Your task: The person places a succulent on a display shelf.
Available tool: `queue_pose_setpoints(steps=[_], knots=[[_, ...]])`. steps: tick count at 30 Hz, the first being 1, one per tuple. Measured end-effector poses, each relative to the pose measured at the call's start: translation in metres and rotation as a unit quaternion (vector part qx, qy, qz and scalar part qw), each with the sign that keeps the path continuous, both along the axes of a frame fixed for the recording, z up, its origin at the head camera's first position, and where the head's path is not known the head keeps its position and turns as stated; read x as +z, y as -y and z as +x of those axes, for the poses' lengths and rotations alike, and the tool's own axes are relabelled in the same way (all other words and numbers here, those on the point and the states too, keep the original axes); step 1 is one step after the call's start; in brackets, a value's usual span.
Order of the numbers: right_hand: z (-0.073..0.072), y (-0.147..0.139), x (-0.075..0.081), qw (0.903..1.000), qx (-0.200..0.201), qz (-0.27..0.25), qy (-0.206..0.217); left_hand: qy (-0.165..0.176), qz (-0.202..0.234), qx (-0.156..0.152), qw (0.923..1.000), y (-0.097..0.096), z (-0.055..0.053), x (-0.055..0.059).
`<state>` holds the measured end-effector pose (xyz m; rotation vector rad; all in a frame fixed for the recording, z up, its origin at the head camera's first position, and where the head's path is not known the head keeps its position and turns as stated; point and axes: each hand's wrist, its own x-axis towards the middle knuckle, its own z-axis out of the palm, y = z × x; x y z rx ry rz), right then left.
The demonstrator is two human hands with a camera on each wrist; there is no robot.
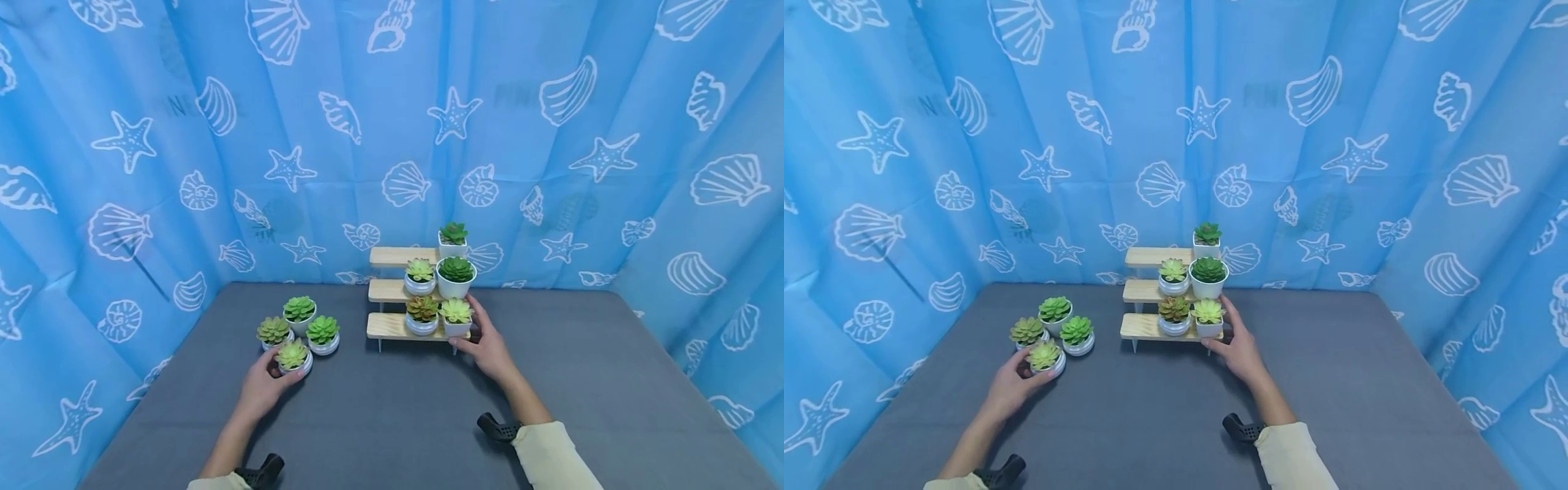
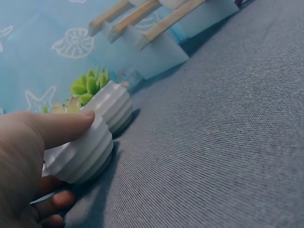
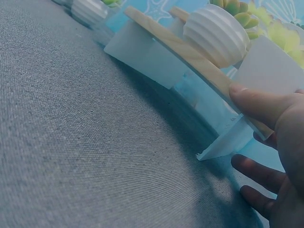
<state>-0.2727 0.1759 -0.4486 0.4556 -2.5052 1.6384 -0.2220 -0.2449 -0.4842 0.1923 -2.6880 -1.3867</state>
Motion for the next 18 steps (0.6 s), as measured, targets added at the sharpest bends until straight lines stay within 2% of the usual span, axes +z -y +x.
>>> queue_pose_setpoints(steps=[3, 10, 18], knots=[[-0.0011, -0.0008, -0.0003, 1.0, 0.001, -0.004, -0.001, 0.011, -0.007, -0.005, 0.9999, -0.0005, -0.0025, 0.0011], [-0.0039, -0.0013, -0.0014, 1.0, 0.001, -0.008, -0.002, 0.03, -0.015, 0.005, 0.9994, -0.0017, -0.0037, 0.0022], [-0.0008, -0.0006, 0.0005, 1.0, 0.001, -0.004, 0.005, 0.035, -0.019, 0.023, 0.9989, -0.0039, 0.003, 0.0012]])
